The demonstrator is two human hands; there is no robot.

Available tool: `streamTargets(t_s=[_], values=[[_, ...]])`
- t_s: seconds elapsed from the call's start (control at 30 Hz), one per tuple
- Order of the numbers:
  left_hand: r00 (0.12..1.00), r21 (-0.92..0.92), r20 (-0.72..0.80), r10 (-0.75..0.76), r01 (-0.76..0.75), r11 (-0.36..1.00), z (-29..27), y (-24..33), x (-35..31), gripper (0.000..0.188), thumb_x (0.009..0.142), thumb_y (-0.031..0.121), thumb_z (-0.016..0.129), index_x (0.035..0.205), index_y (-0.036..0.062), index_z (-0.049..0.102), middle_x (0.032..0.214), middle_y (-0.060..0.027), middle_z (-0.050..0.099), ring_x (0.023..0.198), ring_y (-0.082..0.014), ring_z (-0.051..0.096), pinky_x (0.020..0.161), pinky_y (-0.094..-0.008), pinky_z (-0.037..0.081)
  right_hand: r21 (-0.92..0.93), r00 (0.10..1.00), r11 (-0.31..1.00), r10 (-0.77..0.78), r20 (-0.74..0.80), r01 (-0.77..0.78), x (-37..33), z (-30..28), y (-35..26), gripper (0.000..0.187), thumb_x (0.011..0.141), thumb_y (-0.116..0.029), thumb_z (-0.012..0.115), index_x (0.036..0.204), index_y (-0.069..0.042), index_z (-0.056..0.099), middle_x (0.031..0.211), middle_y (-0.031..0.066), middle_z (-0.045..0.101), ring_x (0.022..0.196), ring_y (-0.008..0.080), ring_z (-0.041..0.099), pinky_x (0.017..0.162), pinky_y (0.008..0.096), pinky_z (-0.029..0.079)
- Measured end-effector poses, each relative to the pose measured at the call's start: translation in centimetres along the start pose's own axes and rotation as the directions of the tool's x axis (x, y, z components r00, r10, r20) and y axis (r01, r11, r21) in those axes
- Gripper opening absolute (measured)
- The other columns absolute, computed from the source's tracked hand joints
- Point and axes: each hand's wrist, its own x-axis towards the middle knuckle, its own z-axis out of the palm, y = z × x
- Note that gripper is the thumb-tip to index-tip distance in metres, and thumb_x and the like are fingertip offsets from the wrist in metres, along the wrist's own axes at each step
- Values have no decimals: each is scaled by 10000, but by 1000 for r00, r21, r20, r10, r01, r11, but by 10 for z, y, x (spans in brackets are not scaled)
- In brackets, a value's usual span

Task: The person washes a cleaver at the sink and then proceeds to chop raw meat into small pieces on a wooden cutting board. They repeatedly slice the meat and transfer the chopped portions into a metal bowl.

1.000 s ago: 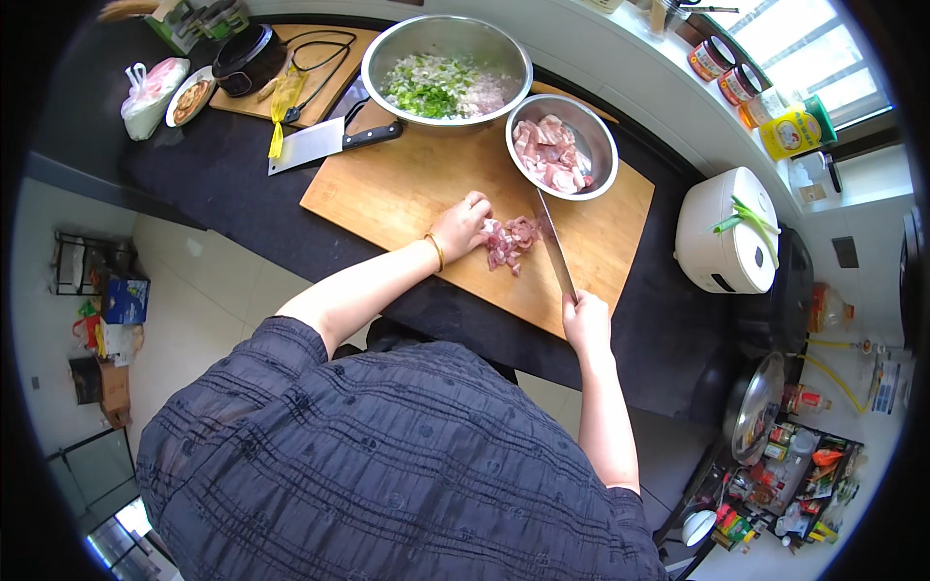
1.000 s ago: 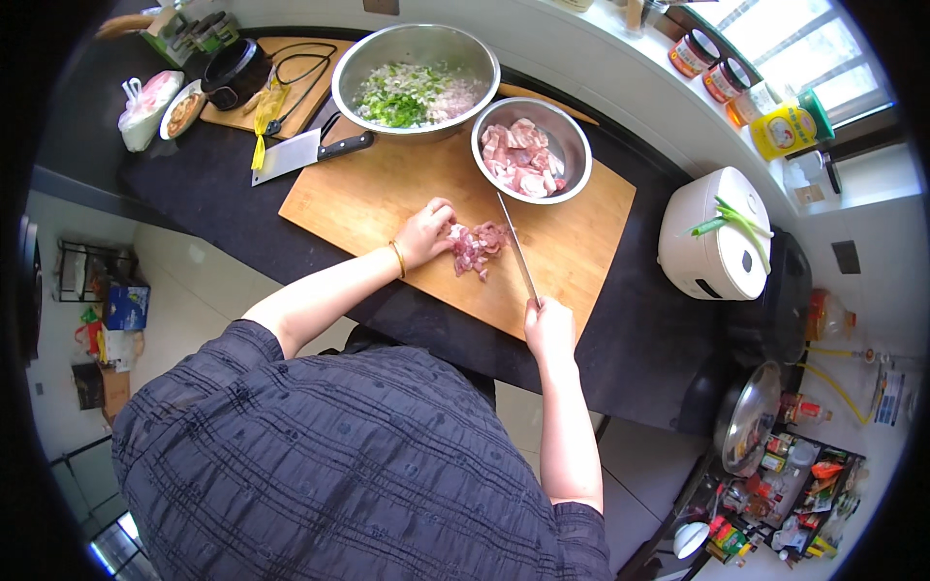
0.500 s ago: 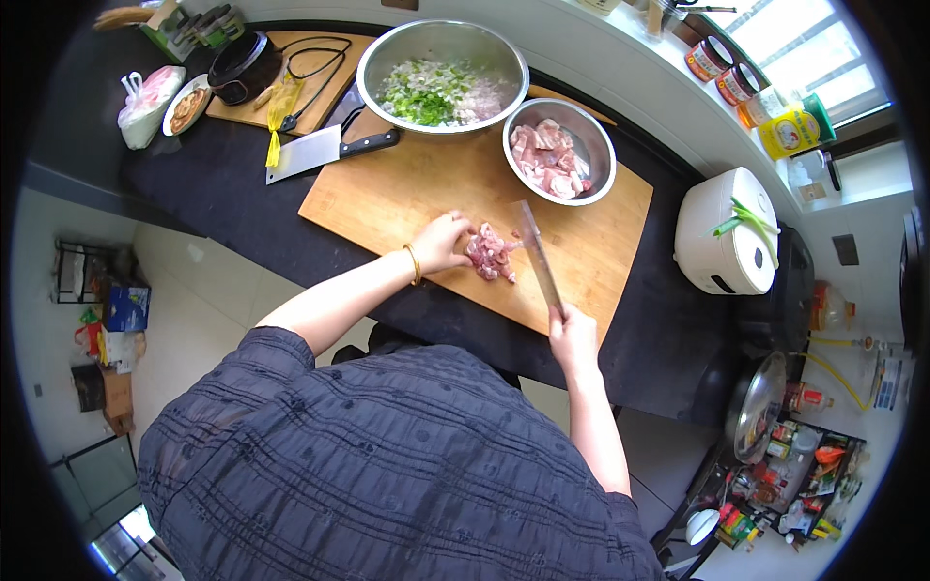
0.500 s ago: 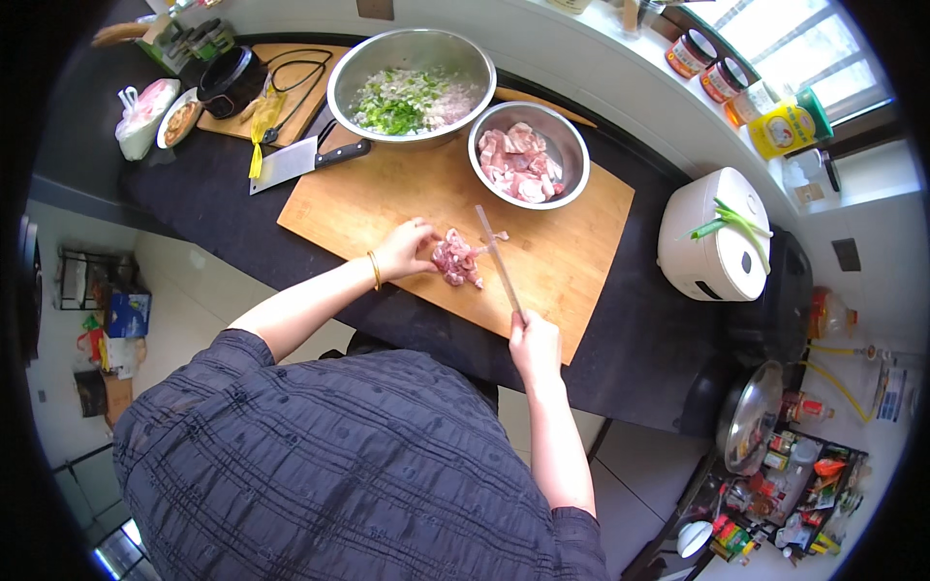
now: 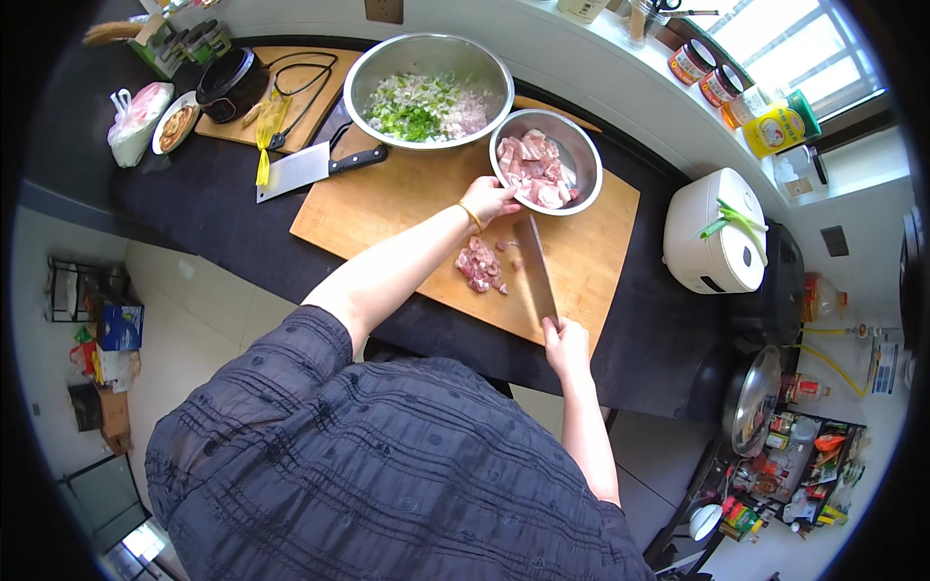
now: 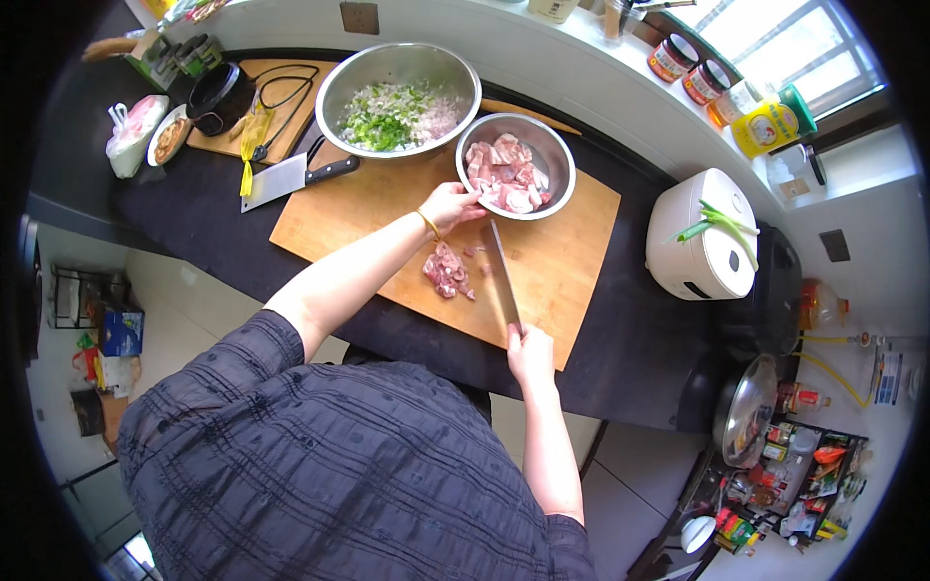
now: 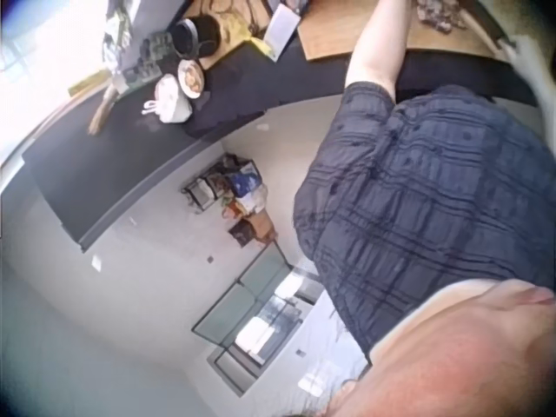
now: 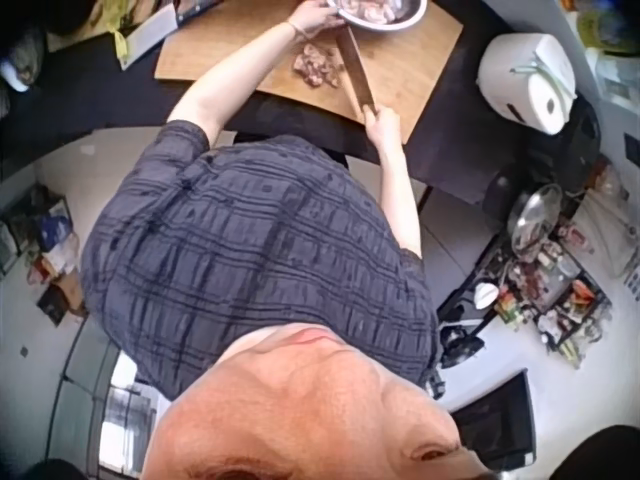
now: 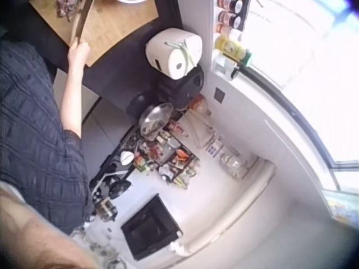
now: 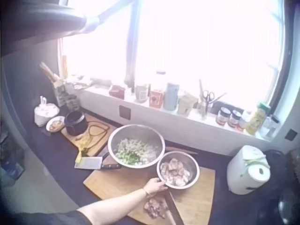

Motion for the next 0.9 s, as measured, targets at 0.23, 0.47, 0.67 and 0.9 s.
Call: streamTargets(t_s=[0.23, 0.47, 0.67, 0.9], values=[[969, -172, 232, -84, 126, 977, -10, -7, -27, 437, 882, 203, 533, 1276, 126, 360, 1196, -65, 501, 997, -214, 540, 872, -334, 443, -85, 980, 979, -190, -61, 184, 15, 13, 14, 251, 812, -211, 548, 791, 25, 633, 663, 225, 590, 641, 349, 603, 604, 382, 461], [523, 991, -109, 845, 119, 54, -138, 35, -120, 337, 720, 288, 650, 970, 68, 596, 960, -141, 584, 902, -309, 519, 848, -412, 398, 30, 998, 999, 21, -63, -19, -2, 4, -3, 233, 803, -209, 571, 808, 15, 637, 598, 195, 576, 550, 278, 591, 552, 352, 441], [439, 817, -509, 740, 517, 254, -226, 6, -160, 683, 667, 331, 727, 1196, 30, 417, 1158, -179, 405, 1076, -332, 396, 880, -434, 382, -131, 995, 990, -70, -73, 60, 10, 10, 6, 241, 808, -198, 552, 782, 28, 629, 617, 211, 578, 592, 324, 600, 570, 375, 448], [417, 832, -513, 750, 456, 316, -213, -8, -174, 713, 637, 350, 746, 1191, 33, 427, 1115, -182, 413, 1029, -334, 405, 888, -423, 358, -181, 983, 968, -183, -20, 176, 16, 13, 1, 225, 806, -178, 529, 732, 20, 607, 678, 242, 574, 682, 394, 580, 636, 436, 462]])
